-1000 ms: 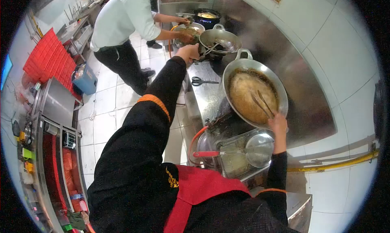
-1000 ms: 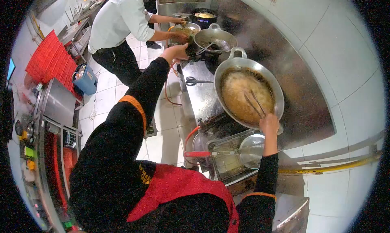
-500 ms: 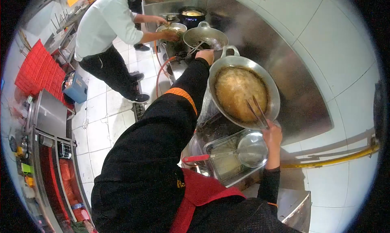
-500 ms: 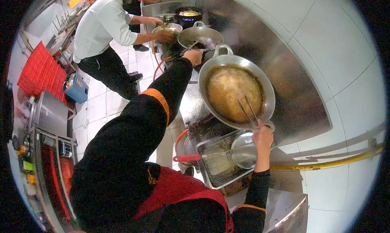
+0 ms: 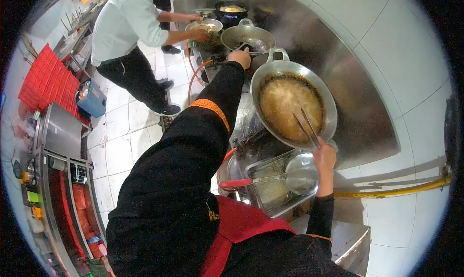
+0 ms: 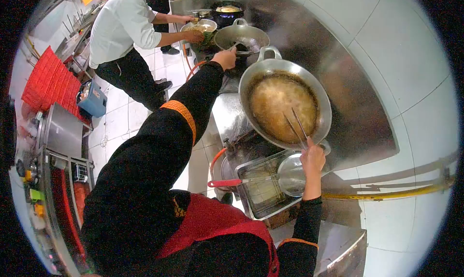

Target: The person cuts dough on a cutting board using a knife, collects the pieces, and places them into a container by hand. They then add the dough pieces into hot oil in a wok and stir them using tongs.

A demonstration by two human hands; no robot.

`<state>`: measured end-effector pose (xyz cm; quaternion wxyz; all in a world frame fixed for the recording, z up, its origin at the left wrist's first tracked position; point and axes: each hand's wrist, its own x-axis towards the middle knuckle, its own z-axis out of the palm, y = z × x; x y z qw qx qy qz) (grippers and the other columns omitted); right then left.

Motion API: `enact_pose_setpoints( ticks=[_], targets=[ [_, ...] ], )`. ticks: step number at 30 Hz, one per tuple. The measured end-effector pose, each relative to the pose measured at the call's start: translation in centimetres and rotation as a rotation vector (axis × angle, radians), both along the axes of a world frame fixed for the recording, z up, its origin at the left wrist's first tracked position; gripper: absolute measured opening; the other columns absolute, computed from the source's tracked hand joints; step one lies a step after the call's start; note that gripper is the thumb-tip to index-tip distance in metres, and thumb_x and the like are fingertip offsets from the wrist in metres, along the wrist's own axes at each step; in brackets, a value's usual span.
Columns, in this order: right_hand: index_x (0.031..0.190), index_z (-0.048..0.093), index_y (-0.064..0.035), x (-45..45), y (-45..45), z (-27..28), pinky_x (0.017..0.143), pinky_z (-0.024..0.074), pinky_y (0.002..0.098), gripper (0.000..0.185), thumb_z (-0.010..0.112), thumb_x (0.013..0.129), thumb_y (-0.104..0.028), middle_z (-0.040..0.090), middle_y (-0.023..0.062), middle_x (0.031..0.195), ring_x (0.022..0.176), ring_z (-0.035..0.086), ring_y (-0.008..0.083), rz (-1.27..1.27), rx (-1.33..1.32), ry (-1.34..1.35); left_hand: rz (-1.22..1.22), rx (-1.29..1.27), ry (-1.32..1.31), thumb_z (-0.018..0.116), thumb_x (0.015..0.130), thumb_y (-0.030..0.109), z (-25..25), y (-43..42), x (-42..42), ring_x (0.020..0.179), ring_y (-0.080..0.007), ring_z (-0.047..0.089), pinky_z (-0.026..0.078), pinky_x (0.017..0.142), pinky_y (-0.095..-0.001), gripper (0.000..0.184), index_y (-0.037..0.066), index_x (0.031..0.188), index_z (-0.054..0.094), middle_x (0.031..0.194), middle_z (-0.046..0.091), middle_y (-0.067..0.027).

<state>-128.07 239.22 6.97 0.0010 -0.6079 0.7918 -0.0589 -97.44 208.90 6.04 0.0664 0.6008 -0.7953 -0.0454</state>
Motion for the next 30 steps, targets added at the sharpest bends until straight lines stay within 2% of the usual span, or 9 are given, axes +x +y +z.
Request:
enact_pose_setpoints(
  ticks=[5,7,8,12,13,14,15,23,30],
  targets=[
    [0.111,0.051,-0.0161,-0.1,0.3,0.1,0.068,0.0445,0.0407,0.047,0.063,0.066,-0.014,0.058,0.0177,0.083,0.08,0.055,0.0332,0.024,-0.009,0.002,0.581,-0.168,0.238,0.044,0.077,0.021,0.9,-2.1,4.6,0.086,-0.0302,0.057,0.047,0.058,-0.0511,0.059,0.005,0.129,0.021,0.099,0.056,-0.0171],
    [0.111,0.051,-0.0161,-0.1,0.5,0.3,0.068,0.0444,0.0408,0.047,0.063,0.066,-0.014,0.057,0.0178,0.083,0.08,0.055,0.0332,0.032,-0.009,-0.003,0.331,-0.005,-0.013,0.045,0.074,0.019,1.7,-1.4,7.8,0.083,-0.0325,0.057,0.046,0.068,-0.0378,0.061,0.004,0.128,0.019,0.094,0.057,-0.0206],
    [0.111,0.051,-0.0161,-0.1,0.7,0.3,0.068,0.0443,0.041,0.047,0.063,0.066,-0.014,0.057,0.0179,0.083,0.08,0.055,0.0332,0.041,-0.004,-0.011,0.334,0.09,-0.092,0.045,0.077,0.019,2.1,-1.4,7.8,0.085,-0.0313,0.057,0.046,0.066,-0.0481,0.052,0.008,0.125,0.031,0.098,0.057,-0.0151],
    [0.111,0.051,-0.0159,-0.4,0.3,-0.6,0.068,0.0442,0.0412,0.046,0.064,0.066,-0.015,0.057,0.0184,0.083,0.079,0.055,0.0334,0.031,-0.011,0.008,0.067,-0.145,0.045,0.057,0.062,0.015,0.7,-1.3,4.2,0.081,-0.0328,0.057,0.046,0.066,-0.0396,0.071,0.015,0.126,0.026,0.087,0.059,-0.0169],
    [0.111,0.051,-0.016,-0.5,0.1,-0.6,0.068,0.0442,0.0413,0.046,0.064,0.066,-0.015,0.057,0.0183,0.082,0.079,0.055,0.0334,0.041,0.001,0.021,0.045,-0.028,0.038,0.058,0.062,0.019,1.8,-0.2,2.5,0.08,-0.0322,0.057,0.046,0.066,-0.0394,0.064,0.018,0.121,0.035,0.086,0.059,-0.0148],
    [0.111,0.051,-0.0162,-0.5,0.1,-0.7,0.068,0.0441,0.0413,0.047,0.064,0.066,-0.016,0.057,0.0183,0.082,0.079,0.055,0.0334,0.048,0.014,0.035,-0.017,-0.002,-0.007,0.042,0.077,0.019,1.9,0.7,1.0,0.086,-0.0312,0.056,0.046,0.07,-0.0394,0.029,0.007,0.099,0.057,0.091,0.058,-0.0172],
    [0.111,0.051,-0.0162,-0.5,0.1,-0.9,0.068,0.0441,0.0413,0.047,0.064,0.066,-0.016,0.057,0.0183,0.082,0.079,0.055,0.0334,0.049,0.018,0.035,-0.073,0.062,-0.122,0.046,0.076,0.019,1.9,1.1,-0.6,0.086,-0.0298,0.057,0.046,0.07,-0.0376,0.025,0.003,0.084,0.062,0.09,0.059,-0.0156],
    [0.11,0.052,-0.018,-0.9,0.1,-1.1,0.066,0.0444,0.0417,0.046,0.064,0.066,-0.016,0.058,0.0182,0.079,0.077,0.056,0.0337,0.042,-0.003,-0.016,-0.047,0.198,-0.087,0.049,0.073,0.016,0.0,2.3,-3.8,0.081,-0.0291,0.058,0.046,0.069,-0.0371,0.022,0.004,0.085,0.063,0.089,0.06,-0.0142],
    [0.112,0.05,-0.0186,-1.0,-0.3,-1.4,0.068,0.0449,0.0412,0.049,0.065,0.064,-0.016,0.058,0.0187,0.079,0.079,0.056,0.0339,0.034,-0.006,0.017,0.149,-0.061,0.004,0.047,0.074,0.02,-1.9,-0.9,1.0,0.084,-0.0276,0.058,0.046,0.071,-0.037,0.026,0.005,0.089,0.062,0.095,0.058,-0.0143]
  ],
)
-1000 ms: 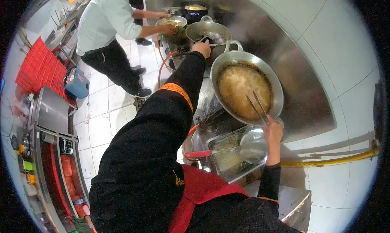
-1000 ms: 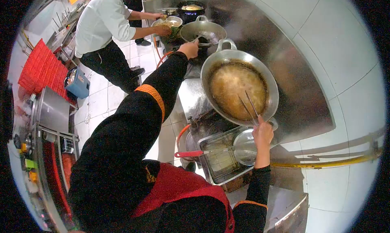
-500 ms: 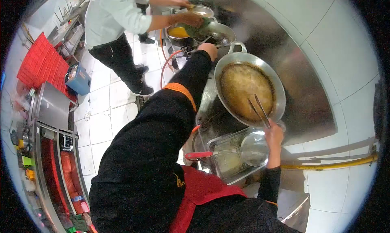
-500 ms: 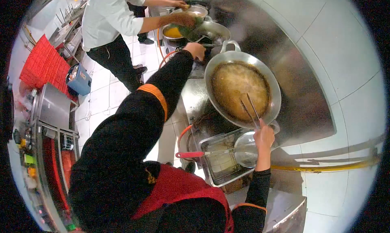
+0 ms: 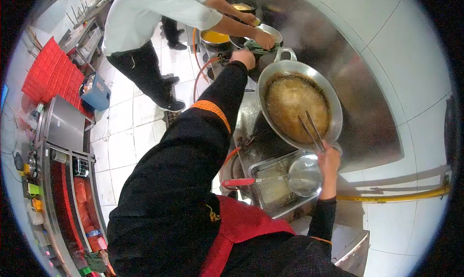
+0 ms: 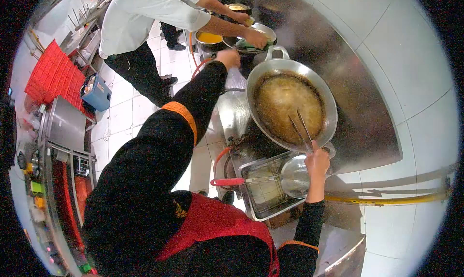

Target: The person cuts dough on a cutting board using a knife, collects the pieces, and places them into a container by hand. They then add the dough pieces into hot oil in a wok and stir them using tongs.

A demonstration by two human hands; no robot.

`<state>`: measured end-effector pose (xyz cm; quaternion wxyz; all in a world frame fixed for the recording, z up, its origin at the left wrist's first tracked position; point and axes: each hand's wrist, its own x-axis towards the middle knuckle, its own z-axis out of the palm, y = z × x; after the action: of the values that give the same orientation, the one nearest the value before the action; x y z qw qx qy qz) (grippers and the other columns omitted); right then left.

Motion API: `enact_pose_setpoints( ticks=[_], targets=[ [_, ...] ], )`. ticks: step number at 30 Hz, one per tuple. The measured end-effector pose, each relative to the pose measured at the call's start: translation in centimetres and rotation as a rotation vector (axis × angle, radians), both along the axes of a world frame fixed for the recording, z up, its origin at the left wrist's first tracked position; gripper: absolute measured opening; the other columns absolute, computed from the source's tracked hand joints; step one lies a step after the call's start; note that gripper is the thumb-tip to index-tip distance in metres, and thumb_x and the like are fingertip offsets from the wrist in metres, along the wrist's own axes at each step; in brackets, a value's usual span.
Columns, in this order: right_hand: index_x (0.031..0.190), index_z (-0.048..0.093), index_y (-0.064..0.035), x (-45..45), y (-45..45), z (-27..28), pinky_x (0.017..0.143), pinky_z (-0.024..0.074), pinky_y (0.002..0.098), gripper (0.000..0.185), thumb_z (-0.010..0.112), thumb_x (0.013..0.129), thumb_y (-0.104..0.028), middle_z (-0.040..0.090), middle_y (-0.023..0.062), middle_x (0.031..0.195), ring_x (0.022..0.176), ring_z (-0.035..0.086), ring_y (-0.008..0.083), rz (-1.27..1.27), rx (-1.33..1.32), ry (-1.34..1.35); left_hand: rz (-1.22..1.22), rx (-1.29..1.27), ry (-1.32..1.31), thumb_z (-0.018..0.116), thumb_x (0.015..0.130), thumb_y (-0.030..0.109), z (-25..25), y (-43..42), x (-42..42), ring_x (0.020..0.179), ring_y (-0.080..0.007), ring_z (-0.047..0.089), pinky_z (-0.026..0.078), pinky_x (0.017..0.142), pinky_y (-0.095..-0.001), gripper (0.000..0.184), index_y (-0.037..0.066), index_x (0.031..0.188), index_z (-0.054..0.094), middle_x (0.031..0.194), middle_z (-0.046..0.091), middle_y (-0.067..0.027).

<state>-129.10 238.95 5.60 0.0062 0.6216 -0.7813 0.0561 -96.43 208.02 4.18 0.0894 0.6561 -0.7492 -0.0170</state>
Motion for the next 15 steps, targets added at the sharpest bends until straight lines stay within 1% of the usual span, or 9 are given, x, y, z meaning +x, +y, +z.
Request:
enact_pose_setpoints(
  ticks=[1,3,4,5,7,9,11,13,15],
  targets=[
    [0.111,0.05,-0.0185,0.0,-0.1,-0.2,0.067,0.0449,0.0413,0.049,0.065,0.064,-0.016,0.058,0.0186,0.08,0.079,0.055,0.0339,0.013,0.0,0.015,0.169,-0.128,0.07,0.046,0.074,0.021,-0.9,-1.0,1.0,0.085,-0.0269,0.058,0.046,0.072,-0.0368,0.027,0.006,0.089,0.062,0.096,0.058,-0.0144],
    [0.111,0.05,-0.0184,0.3,0.0,-0.2,0.067,0.045,0.0414,0.049,0.065,0.064,-0.016,0.058,0.0185,0.08,0.08,0.055,0.0339,0.03,0.006,0.031,0.008,-0.016,-0.056,0.044,0.075,0.021,3.3,2.4,3.7,0.084,-0.0259,0.058,0.045,0.074,-0.0368,0.028,0.006,0.09,0.062,0.097,0.058,-0.0139],
    [0.111,0.051,-0.0184,0.7,0.0,0.1,0.067,0.045,0.0415,0.049,0.065,0.064,-0.017,0.058,0.0182,0.08,0.08,0.055,0.0337,0.017,0.009,0.025,0.016,0.144,-0.112,0.046,0.073,0.02,4.5,2.7,4.7,0.087,-0.0267,0.058,0.045,0.075,-0.037,0.027,0.006,0.09,0.062,0.097,0.058,-0.0132],
    [0.11,0.051,-0.0183,1.0,-0.1,0.3,0.067,0.045,0.0415,0.048,0.065,0.064,-0.017,0.058,0.0179,0.081,0.08,0.055,0.0335,0.004,0.013,0.02,0.021,0.146,-0.112,0.046,0.073,0.02,4.4,3.2,5.8,0.087,-0.0267,0.058,0.045,0.075,-0.037,0.027,0.006,0.09,0.062,0.097,0.058,-0.0132],
    [0.108,0.053,-0.0168,1.3,-0.2,0.4,0.068,0.0446,0.0412,0.048,0.066,0.062,-0.016,0.058,0.0189,0.081,0.079,0.056,0.0337,0.02,0.005,0.016,-0.006,-0.027,-0.029,0.059,0.059,0.02,4.1,4.3,7.6,0.081,-0.029,0.058,0.046,0.068,-0.0358,0.022,0.006,0.075,0.063,0.083,0.061,-0.0139],
    [0.106,0.054,-0.0153,1.5,-0.4,0.3,0.069,0.0441,0.041,0.048,0.067,0.06,-0.016,0.058,0.0199,0.081,0.077,0.056,0.034,0.041,-0.004,0.011,-0.003,0.01,-0.092,0.059,0.059,0.018,4.4,2.7,9.1,0.077,-0.0286,0.059,0.046,0.064,-0.0372,0.02,0.006,0.074,0.063,0.08,0.061,-0.0142],
    [0.106,0.055,-0.0163,1.3,-0.7,-0.1,0.07,0.0438,0.0413,0.048,0.067,0.06,-0.015,0.058,0.019,0.082,0.078,0.056,0.0335,0.043,-0.024,-0.02,-0.132,-0.26,0.017,0.06,0.06,0.018,5.1,2.0,10.9,0.068,-0.0265,0.06,0.046,0.058,-0.0387,0.019,0.006,0.075,0.063,0.075,0.06,-0.0142],
    [0.107,0.054,-0.0167,1.6,-1.0,0.4,0.069,0.044,0.0414,0.047,0.066,0.062,-0.015,0.058,0.0184,0.082,0.078,0.055,0.0334,0.052,-0.006,0.002,-0.135,-0.138,-0.026,0.062,0.061,0.022,10.4,3.0,10.6,0.058,-0.024,0.059,0.045,0.052,-0.0371,0.021,0.006,0.075,0.063,0.07,0.06,-0.0124],
    [0.108,0.052,-0.0171,1.6,-1.1,0.4,0.068,0.0443,0.0415,0.047,0.066,0.063,-0.015,0.058,0.0178,0.082,0.079,0.055,0.0334,0.058,0.025,0.022,-0.167,-0.604,-0.151,0.061,0.066,0.025,9.1,-2.0,13.7,0.051,-0.0223,0.056,0.045,0.048,-0.0326,0.024,0.006,0.08,0.062,0.064,0.059,-0.0107]
  ],
)
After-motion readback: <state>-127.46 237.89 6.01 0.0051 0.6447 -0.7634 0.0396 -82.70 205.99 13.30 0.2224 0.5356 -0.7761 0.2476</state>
